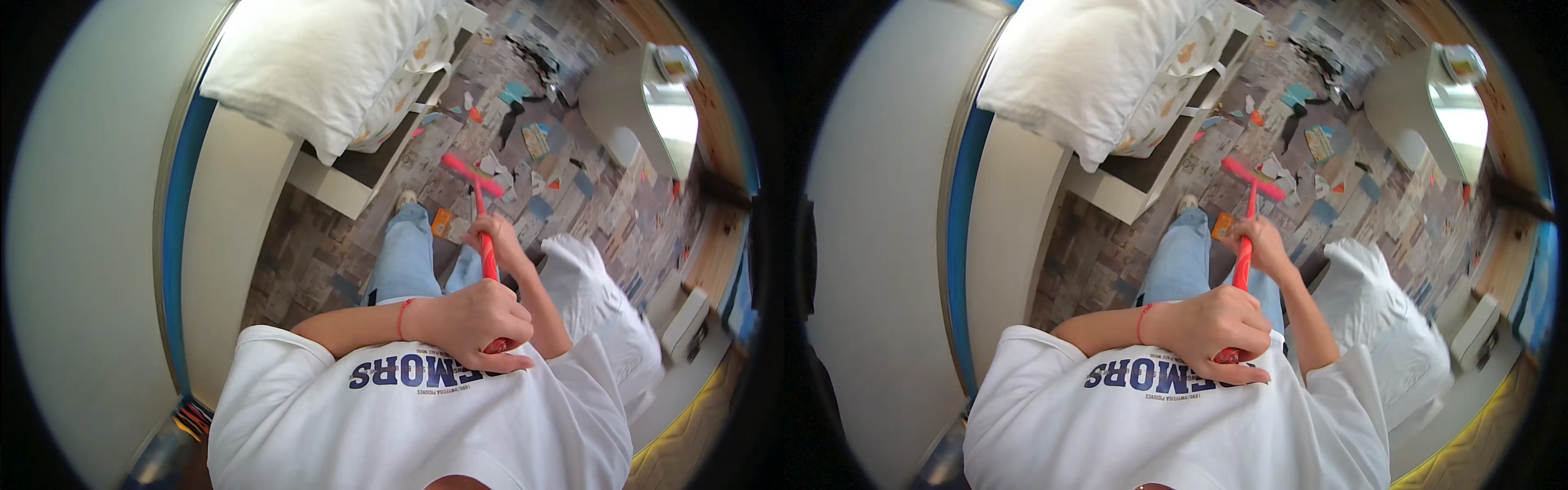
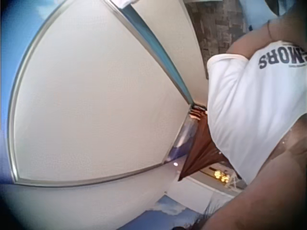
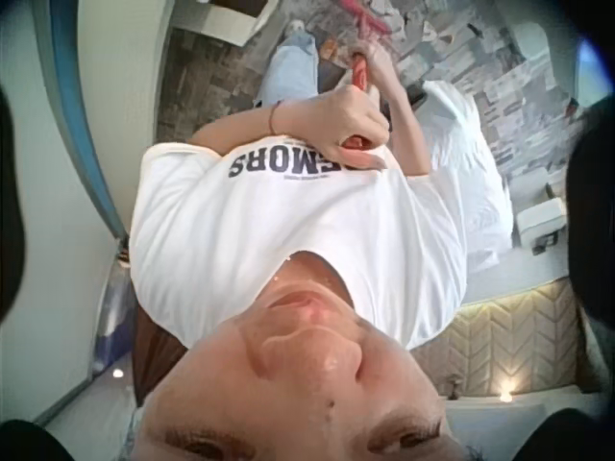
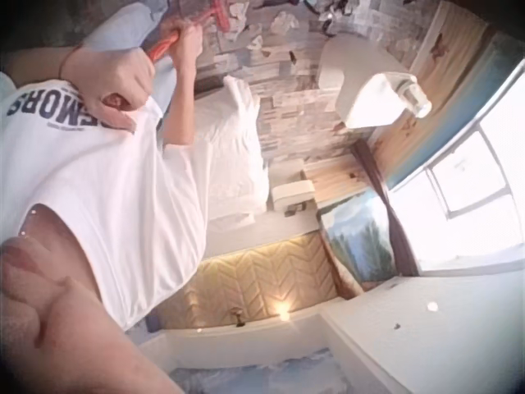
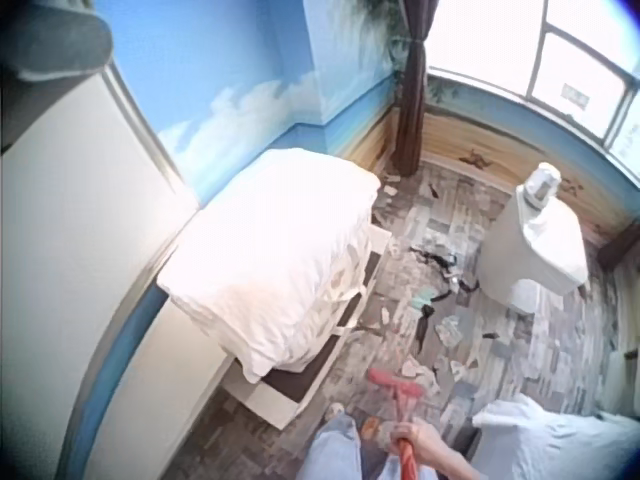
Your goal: The person folds a white sheet on a bed and places it on a cabinet. Then the person sweeps the floor with a red broom, gathering debris into a pile near the center of the room.
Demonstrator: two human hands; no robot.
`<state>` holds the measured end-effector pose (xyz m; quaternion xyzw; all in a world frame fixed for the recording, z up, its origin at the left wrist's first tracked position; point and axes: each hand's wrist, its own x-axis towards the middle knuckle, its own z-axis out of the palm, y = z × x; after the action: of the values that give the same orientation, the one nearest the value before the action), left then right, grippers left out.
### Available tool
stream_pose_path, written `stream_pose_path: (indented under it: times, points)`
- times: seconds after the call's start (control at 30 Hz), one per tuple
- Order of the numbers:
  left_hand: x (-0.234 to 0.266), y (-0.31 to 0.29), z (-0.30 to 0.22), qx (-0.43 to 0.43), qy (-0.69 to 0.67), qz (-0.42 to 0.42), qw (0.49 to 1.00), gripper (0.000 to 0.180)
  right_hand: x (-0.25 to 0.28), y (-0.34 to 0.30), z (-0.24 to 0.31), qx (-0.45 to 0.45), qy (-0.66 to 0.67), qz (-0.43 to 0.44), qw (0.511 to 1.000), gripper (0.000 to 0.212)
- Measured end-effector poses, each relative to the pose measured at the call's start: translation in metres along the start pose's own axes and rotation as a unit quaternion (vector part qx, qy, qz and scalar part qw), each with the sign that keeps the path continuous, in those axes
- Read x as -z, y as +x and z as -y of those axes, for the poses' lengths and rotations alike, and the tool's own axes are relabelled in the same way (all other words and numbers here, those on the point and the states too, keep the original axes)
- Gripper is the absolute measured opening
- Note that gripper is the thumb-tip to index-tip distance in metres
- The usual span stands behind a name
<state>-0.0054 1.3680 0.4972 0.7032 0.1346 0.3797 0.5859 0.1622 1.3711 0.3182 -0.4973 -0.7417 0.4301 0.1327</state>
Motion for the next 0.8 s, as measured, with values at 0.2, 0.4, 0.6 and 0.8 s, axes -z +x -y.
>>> stream_pose_path:
  times: [0.2,0.4,0.6,0.8]
  points:
    - [0.011,-0.012,0.015,0.124,-0.137,0.051,0.981,0.044,-0.051,-0.053,0.037,-0.078,0.132,-0.084,0.985,0.029]
    - [-0.017,-0.024,0.073,0.119,-0.079,0.030,0.989,0.034,-0.074,-0.056,-0.038,-0.090,0.167,-0.020,0.982,0.022]
    - [-0.003,0.030,0.099,0.011,0.004,0.020,1.000,0.032,-0.009,0.014,-0.130,-0.005,0.078,-0.076,0.994,0.022]
    - [0.021,0.061,0.112,-0.041,0.057,0.055,0.996,0.030,0.048,0.076,-0.116,-0.034,0.061,-0.141,0.988,0.025]
